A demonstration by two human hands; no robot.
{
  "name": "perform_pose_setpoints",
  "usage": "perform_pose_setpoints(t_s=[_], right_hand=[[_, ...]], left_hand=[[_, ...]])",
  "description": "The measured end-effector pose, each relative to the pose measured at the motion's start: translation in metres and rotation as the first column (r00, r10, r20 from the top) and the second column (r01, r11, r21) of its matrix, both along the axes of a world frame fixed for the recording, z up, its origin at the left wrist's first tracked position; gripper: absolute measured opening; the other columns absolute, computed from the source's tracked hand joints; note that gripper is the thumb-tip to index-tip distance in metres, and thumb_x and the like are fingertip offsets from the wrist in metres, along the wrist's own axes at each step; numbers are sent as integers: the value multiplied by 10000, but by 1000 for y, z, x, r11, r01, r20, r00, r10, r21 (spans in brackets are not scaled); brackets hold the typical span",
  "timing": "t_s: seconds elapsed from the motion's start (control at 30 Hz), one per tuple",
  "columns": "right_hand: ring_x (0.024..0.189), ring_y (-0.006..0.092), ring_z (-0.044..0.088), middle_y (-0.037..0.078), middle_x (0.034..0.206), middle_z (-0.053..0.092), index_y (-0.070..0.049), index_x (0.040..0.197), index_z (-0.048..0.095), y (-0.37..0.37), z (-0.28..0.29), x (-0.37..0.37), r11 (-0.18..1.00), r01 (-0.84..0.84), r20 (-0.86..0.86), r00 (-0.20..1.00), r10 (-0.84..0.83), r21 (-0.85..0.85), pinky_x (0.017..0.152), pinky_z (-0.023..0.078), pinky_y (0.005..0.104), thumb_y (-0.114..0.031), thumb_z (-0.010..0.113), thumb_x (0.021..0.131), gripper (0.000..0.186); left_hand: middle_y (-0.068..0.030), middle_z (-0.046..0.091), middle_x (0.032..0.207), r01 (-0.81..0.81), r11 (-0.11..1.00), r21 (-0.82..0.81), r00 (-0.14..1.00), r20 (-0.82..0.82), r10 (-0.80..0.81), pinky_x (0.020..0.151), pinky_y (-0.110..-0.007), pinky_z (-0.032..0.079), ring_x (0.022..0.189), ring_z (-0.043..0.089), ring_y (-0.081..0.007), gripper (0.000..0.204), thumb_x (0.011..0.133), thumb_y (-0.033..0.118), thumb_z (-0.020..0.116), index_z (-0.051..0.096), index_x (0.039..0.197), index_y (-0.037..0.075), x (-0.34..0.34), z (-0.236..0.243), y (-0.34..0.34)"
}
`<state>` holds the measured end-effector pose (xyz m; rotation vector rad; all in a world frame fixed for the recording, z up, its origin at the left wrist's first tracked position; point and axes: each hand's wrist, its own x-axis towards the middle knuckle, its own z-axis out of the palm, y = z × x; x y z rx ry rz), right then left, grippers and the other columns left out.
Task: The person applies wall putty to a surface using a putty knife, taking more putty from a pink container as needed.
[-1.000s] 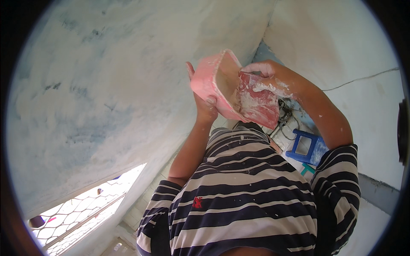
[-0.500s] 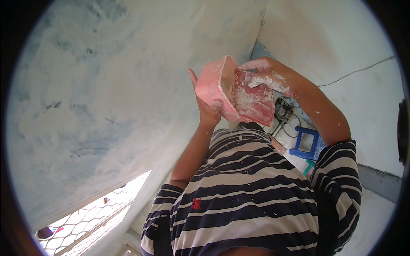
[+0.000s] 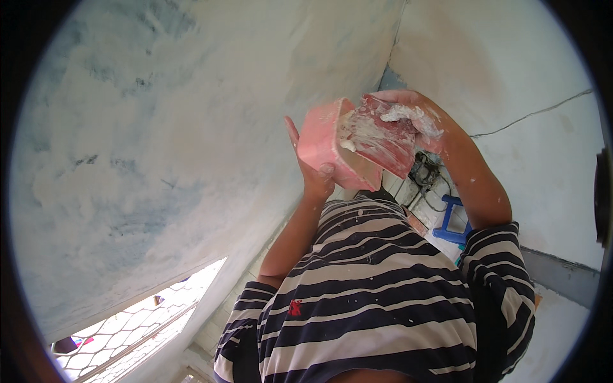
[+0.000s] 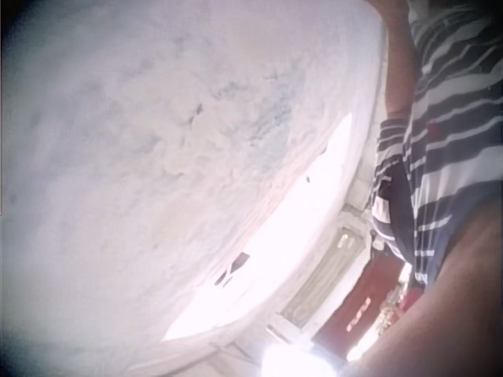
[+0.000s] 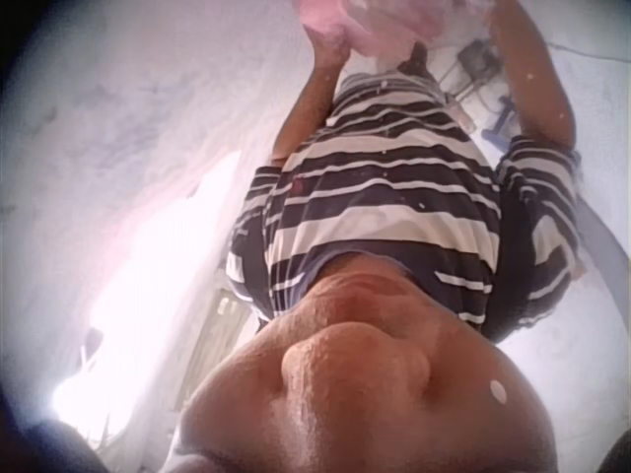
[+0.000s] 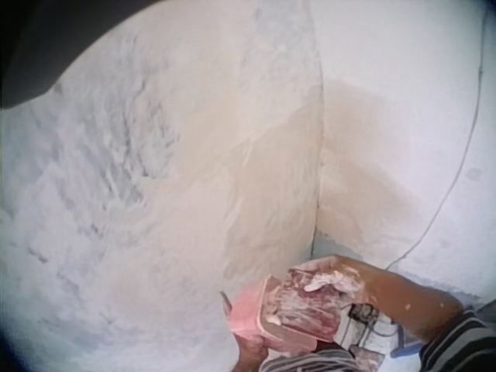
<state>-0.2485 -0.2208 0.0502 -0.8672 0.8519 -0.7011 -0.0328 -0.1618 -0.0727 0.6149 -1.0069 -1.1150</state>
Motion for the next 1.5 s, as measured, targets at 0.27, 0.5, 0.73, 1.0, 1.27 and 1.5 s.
perform_pose_setpoints(t_s=[0.27,0.5,0.73,1.0,1.27,1.5], right_hand=[[990,135,626,84,1146,629,23,1296,538,54,33,5,916,157,-148,963,-225,-368,884,520,279,-26,669,873,445],[880,270,670,188,970,650,34,1243,510,68,50,37,552,-99,-275,930,-246,-828,815,501,300,21,577,828,420],[902,412,659,237,1045,658,29,1251,499,73,21,69,536,-111,-287,923,-257,-837,811,518,353,-1,555,866,391],[926,391,620,182,1049,652,-6,1154,586,74,-4,82,395,-227,-314,934,-172,-890,801,512,408,-93,641,862,310],[995,377,620,193,1117,637,-7,1176,589,73,-2,87,492,-142,-284,932,-226,-859,806,508,416,-36,582,898,280],[919,386,650,224,1029,657,24,1174,562,67,-8,83,505,-174,-335,908,-249,-846,802,523,389,-52,604,884,302]], left_hand=[[-165,374,1467,60,996,71,985,-167,-47,1114,-407,327,1319,425,-257,1310,737,673,711,-105,1518,9,23,-15,6],[-154,359,1484,105,991,88,962,-262,-79,1125,-414,316,1338,404,-260,1233,767,673,671,-52,1523,22,24,-7,7],[-142,343,1501,110,990,91,950,-302,-78,1136,-421,305,1356,384,-262,1159,796,674,632,1,1528,36,22,-7,9],[-130,325,1521,161,983,94,899,-425,-106,1148,-429,293,1378,360,-265,1078,829,674,587,61,1534,51,27,-3,7],[-117,308,1541,203,974,100,853,-507,-126,1161,-437,280,1399,336,-267,1003,863,675,542,122,1540,66,25,7,2],[-106,292,1558,191,975,111,847,-521,-106,1171,-444,269,1418,316,-270,943,892,675,503,175,1545,79,21,13,1]])
